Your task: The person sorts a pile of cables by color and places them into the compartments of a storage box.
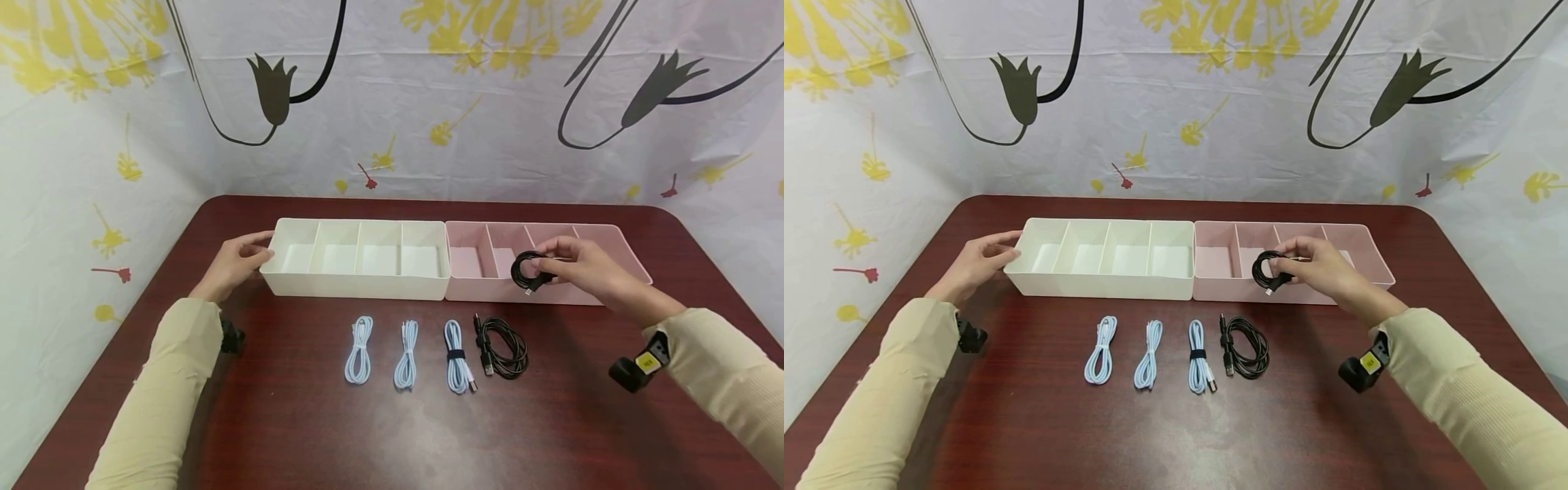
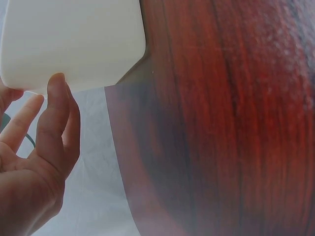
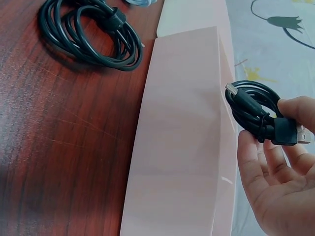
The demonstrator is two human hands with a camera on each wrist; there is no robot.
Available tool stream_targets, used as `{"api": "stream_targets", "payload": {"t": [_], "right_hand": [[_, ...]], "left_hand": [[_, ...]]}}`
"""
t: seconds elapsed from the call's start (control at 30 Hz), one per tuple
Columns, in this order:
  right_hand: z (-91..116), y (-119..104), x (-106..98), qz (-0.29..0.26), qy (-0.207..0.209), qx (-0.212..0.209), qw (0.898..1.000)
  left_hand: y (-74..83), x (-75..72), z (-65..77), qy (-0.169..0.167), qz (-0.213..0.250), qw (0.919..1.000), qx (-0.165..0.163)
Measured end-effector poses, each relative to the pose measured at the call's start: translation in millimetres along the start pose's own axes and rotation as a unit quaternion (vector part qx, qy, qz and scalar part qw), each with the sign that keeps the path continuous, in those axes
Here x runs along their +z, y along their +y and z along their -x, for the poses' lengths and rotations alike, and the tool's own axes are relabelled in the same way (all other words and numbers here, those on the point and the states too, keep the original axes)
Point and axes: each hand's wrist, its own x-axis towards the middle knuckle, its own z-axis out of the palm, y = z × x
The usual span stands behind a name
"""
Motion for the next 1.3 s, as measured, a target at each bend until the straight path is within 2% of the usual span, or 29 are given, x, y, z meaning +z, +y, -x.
{"api": "stream_targets", "payload": {"t": [0.17, 0.77, 1.03, 1.3], "right_hand": [[-4, -1, -2, 0.013, 0.000, 0.012, 1.000], [-19, 0, -4, -0.010, -0.024, 0.033, 0.999], [-24, 2, -5, 0.021, -0.019, 0.038, 0.999], [-29, 4, -4, -0.002, -0.023, 0.031, 0.999]], "left_hand": [[-1.0, -0.4, -0.4, -0.002, 0.002, 1.0000, -0.001], [-1.0, -0.2, -0.6, -0.001, 0.005, 1.0000, -0.002], [-1.5, -0.4, 0.7, -0.002, -0.005, 1.0000, 0.001], [-0.6, -0.4, 0.1, 0.002, -0.012, 0.9999, 0.003]]}}
